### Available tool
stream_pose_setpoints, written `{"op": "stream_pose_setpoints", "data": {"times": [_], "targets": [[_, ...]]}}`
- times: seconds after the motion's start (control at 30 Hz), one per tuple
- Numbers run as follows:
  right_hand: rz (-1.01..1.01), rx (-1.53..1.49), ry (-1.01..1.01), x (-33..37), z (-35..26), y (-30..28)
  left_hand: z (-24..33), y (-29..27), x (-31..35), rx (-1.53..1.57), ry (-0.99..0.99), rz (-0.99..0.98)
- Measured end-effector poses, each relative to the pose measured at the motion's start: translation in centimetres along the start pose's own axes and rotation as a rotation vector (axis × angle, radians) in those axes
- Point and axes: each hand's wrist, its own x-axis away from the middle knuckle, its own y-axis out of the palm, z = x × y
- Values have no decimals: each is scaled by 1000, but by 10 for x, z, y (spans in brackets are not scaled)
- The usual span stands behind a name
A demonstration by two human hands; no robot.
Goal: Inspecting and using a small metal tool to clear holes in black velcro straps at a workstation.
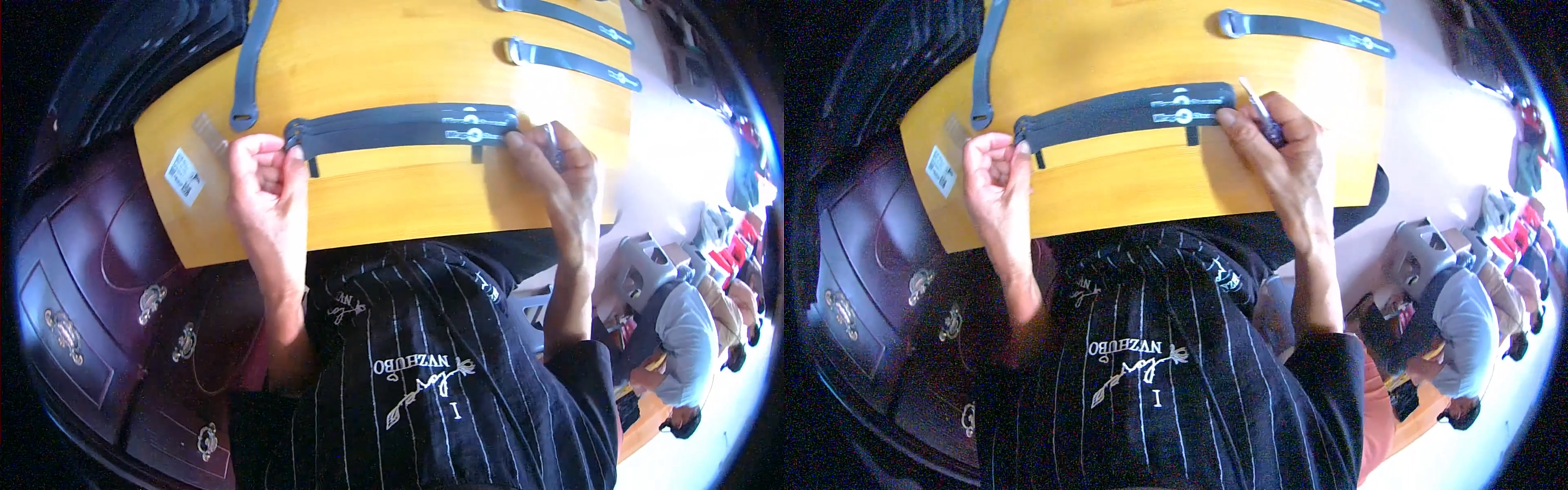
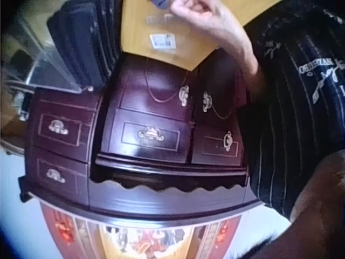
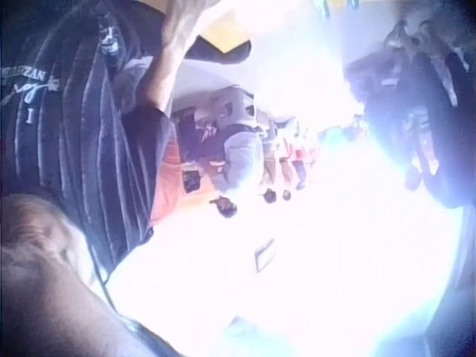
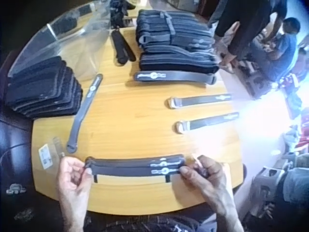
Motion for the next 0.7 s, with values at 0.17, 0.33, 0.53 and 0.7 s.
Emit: {"op": "stream_pose_setpoints", "data": {"times": [0.17, 0.33, 0.53, 0.7], "targets": [[-45, 111, 130, -3, -8, -4, 7, -1, 0, -54, -5, 7], [-7, 157, 55, -5, -3, -1, 7, 0, -1, -40, -16, -22], [-15, 263, 120, -7, -13, -3, 9, -1, -1, -7, -46, -39], [-17, 248, 99, -7, -11, -2, 10, -1, -2, -12, -52, -44]]}}
